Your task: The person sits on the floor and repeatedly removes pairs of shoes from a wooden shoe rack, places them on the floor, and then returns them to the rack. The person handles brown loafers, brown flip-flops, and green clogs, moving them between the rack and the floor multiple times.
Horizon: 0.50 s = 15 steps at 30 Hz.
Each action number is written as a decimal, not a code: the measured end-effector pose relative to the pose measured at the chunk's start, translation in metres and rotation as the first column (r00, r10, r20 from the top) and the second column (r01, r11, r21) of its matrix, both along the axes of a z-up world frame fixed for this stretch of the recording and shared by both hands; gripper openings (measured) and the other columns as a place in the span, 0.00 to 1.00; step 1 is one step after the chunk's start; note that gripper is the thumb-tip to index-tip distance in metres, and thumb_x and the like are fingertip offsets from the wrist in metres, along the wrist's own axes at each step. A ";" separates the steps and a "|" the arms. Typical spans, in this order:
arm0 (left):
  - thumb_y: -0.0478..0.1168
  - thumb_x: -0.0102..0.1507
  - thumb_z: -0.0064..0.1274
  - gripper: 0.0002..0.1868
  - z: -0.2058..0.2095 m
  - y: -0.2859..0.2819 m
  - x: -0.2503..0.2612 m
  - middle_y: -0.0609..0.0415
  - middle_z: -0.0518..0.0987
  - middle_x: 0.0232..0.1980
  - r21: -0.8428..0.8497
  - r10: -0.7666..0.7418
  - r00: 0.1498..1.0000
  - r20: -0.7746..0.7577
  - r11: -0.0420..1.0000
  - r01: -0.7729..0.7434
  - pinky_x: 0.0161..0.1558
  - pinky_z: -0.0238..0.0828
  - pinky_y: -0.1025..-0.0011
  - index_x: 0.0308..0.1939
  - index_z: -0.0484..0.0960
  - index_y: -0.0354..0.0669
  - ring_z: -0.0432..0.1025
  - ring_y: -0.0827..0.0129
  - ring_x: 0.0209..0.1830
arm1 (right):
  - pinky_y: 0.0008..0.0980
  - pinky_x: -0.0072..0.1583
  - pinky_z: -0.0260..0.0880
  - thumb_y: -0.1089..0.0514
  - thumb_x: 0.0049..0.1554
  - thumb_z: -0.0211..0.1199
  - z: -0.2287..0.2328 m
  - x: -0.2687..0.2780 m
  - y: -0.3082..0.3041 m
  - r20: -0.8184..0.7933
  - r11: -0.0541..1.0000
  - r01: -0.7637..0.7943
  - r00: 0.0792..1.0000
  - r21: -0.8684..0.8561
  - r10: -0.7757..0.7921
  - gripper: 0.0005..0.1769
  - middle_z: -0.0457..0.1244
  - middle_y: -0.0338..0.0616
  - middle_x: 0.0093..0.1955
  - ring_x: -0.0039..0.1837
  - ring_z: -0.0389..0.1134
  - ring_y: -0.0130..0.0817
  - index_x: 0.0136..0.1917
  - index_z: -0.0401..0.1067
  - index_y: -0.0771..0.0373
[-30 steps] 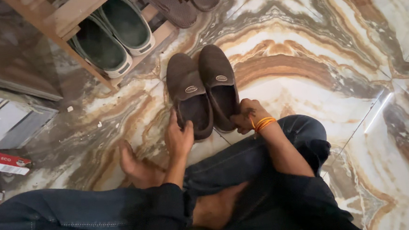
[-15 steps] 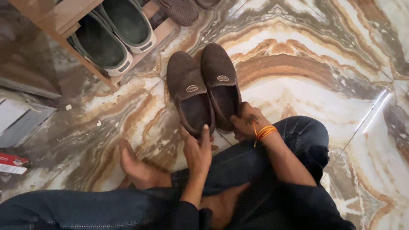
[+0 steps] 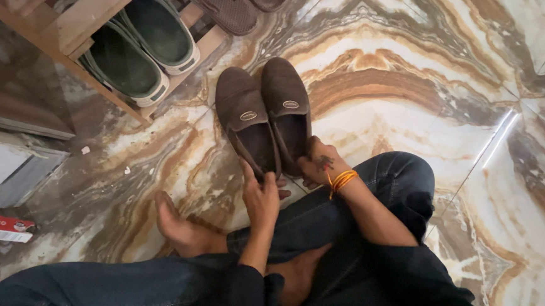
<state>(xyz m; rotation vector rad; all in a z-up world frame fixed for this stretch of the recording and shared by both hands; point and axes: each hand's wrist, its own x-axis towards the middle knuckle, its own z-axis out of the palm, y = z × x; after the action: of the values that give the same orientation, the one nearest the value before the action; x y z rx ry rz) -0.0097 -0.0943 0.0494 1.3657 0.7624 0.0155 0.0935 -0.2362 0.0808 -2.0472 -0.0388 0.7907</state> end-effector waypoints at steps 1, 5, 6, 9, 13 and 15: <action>0.36 0.65 0.45 0.45 -0.003 0.000 0.000 0.42 0.84 0.35 -0.003 0.003 1.000 0.008 1.000 -0.003 0.26 0.80 0.68 0.82 0.37 0.45 0.79 0.64 0.25 | 0.40 0.34 0.78 0.58 0.58 0.58 0.000 0.000 0.000 -0.011 1.000 0.006 1.000 -0.010 -0.006 0.23 0.68 0.60 0.34 0.33 0.75 0.44 0.61 0.57 0.72; 0.36 0.63 0.45 0.46 -0.019 0.001 0.002 0.42 0.82 0.44 -0.076 0.042 0.997 0.069 0.996 -0.037 0.26 0.82 0.65 0.81 0.37 0.46 0.81 0.64 0.32 | 0.39 0.32 0.79 0.58 0.58 0.55 -0.010 0.003 0.001 -0.115 0.998 0.047 0.992 -0.047 -0.052 0.25 0.69 0.63 0.37 0.32 0.74 0.44 0.64 0.52 0.69; 0.36 0.66 0.49 0.46 -0.021 0.001 0.001 0.36 0.79 0.52 0.209 -0.003 0.981 0.196 0.977 -0.039 0.33 0.81 0.63 0.82 0.38 0.44 0.80 0.59 0.39 | 0.42 0.35 0.79 0.57 0.58 0.55 -0.016 0.003 0.002 -0.138 0.996 0.072 0.987 -0.052 -0.079 0.28 0.68 0.64 0.39 0.35 0.75 0.47 0.66 0.49 0.68; 0.37 0.69 0.54 0.48 -0.018 0.002 0.002 0.28 0.76 0.60 0.433 -0.070 0.959 0.274 0.899 -0.059 0.43 0.80 0.59 0.84 0.37 0.46 0.78 0.50 0.47 | 0.48 0.45 0.77 0.52 0.59 0.59 -0.042 0.001 0.000 -0.014 0.987 0.060 0.998 -0.151 -0.062 0.33 0.67 0.68 0.46 0.46 0.73 0.58 0.67 0.47 0.69; 0.38 0.66 0.50 0.49 0.004 -0.002 0.002 0.45 0.77 0.57 -0.276 0.085 0.994 0.075 0.959 -0.061 0.36 0.84 0.61 0.82 0.34 0.63 0.82 0.61 0.39 | 0.46 0.59 0.71 0.49 0.58 0.67 -0.083 -0.001 -0.004 0.372 0.985 0.048 0.928 -0.168 0.018 0.35 0.66 0.69 0.54 0.61 0.69 0.58 0.64 0.57 0.76; 0.38 0.66 0.49 0.48 0.014 -0.003 0.005 0.46 0.77 0.57 -0.337 0.118 0.991 0.064 0.937 -0.090 0.35 0.84 0.62 0.81 0.35 0.66 0.82 0.61 0.38 | 0.44 0.58 0.71 0.51 0.55 0.66 -0.095 -0.001 -0.007 0.359 0.993 0.099 0.931 -0.060 -0.071 0.33 0.67 0.66 0.54 0.60 0.71 0.53 0.62 0.61 0.76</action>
<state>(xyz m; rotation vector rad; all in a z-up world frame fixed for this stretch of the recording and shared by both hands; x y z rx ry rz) -0.0045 -0.0972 0.0630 0.9949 0.7299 0.0253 0.0927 -0.2433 -0.0140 -2.2269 -0.1244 0.3637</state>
